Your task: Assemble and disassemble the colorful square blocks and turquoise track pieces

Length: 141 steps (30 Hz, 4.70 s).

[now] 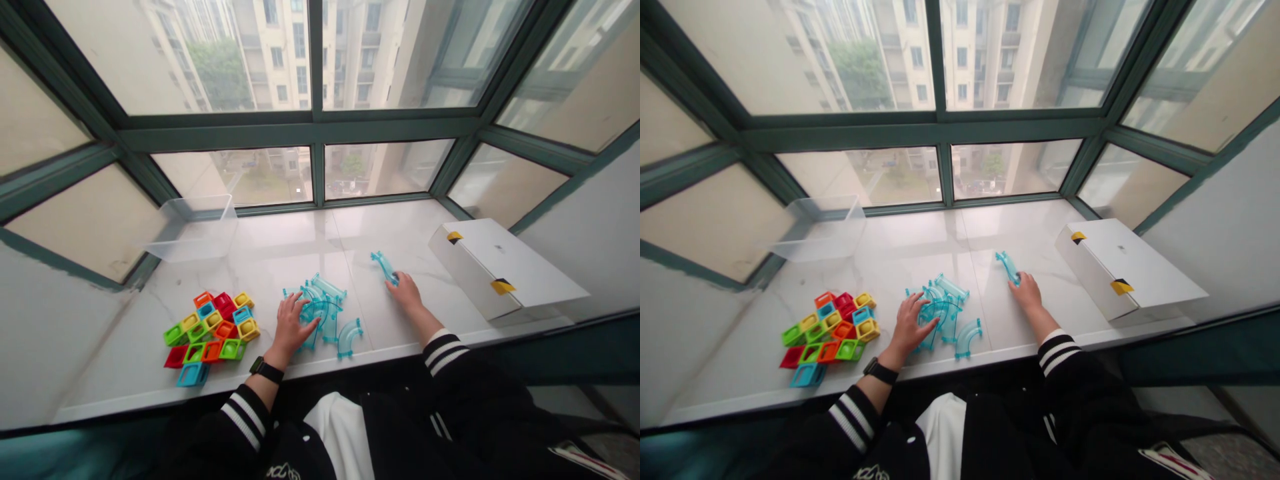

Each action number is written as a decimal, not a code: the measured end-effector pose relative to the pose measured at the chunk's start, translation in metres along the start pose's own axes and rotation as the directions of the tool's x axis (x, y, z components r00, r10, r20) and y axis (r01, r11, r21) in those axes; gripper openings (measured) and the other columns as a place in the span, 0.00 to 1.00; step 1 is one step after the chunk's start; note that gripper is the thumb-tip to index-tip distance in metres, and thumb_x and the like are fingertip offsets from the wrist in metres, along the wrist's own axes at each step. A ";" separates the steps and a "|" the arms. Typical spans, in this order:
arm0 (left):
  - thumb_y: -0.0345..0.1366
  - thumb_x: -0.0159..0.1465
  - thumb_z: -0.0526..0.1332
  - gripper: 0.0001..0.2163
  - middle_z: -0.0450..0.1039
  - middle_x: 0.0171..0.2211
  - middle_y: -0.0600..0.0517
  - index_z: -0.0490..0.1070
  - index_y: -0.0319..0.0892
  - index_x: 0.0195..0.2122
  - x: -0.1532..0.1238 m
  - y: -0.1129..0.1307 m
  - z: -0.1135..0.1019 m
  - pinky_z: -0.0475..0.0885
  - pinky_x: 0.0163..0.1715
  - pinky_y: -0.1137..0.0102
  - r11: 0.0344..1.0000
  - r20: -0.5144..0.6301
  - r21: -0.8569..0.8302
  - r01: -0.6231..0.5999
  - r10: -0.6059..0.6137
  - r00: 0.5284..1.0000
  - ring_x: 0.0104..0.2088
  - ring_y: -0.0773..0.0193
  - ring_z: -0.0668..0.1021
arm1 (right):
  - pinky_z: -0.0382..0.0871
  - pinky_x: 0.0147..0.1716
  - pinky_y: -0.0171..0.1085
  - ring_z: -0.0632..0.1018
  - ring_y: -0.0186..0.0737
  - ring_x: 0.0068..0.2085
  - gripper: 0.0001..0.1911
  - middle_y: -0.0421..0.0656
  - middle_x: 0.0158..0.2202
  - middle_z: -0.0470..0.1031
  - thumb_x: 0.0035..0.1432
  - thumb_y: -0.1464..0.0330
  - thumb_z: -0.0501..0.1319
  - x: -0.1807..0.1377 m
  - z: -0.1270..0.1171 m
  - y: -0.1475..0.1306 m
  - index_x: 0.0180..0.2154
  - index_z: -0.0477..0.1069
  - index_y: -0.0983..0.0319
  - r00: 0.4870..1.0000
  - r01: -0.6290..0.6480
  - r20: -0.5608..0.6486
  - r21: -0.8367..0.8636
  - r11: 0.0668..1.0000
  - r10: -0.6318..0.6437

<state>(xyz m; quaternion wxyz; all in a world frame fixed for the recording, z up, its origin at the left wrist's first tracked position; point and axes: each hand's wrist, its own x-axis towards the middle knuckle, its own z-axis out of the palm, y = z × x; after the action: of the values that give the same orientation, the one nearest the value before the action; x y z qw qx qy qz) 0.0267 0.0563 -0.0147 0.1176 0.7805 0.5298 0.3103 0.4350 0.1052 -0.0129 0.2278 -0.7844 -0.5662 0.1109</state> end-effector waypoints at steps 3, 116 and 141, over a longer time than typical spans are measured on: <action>0.50 0.66 0.68 0.23 0.69 0.67 0.42 0.70 0.49 0.59 0.000 0.000 -0.002 0.56 0.71 0.39 1.000 0.005 0.010 -0.007 0.007 1.000 0.71 0.41 0.66 | 0.72 0.58 0.48 0.79 0.51 0.53 0.21 0.53 0.52 0.79 0.62 0.61 0.66 -0.026 0.008 -0.038 0.54 0.76 0.62 0.976 0.213 0.003 0.223 0.951 -0.219; 0.50 0.71 0.61 0.28 0.61 0.73 0.43 0.65 0.51 0.71 -0.053 -0.003 -0.025 0.40 0.74 0.35 0.967 0.017 0.252 0.018 -0.023 1.000 0.75 0.38 0.57 | 0.55 0.71 0.65 0.63 0.62 0.73 0.36 0.61 0.72 0.63 0.77 0.54 0.46 -0.157 0.083 -0.053 0.77 0.46 0.66 0.867 0.498 0.001 -0.022 0.867 -0.498; 0.39 0.75 0.53 0.22 0.63 0.72 0.44 0.65 0.49 0.69 -0.041 -0.026 -0.015 0.51 0.74 0.37 0.996 -0.064 -0.031 0.086 -0.088 0.994 0.75 0.46 0.59 | 0.61 0.70 0.60 0.62 0.58 0.72 0.36 0.58 0.71 0.60 0.74 0.50 0.52 -0.077 0.090 -0.134 0.75 0.54 0.61 0.872 0.489 -0.094 0.197 0.850 -0.480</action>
<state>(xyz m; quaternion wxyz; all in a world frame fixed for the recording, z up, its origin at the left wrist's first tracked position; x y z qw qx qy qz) -0.0118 0.0282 -0.0311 0.1245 0.7445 0.5624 0.3376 0.2582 0.0879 -0.0326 0.3432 -0.5893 -0.7253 0.0941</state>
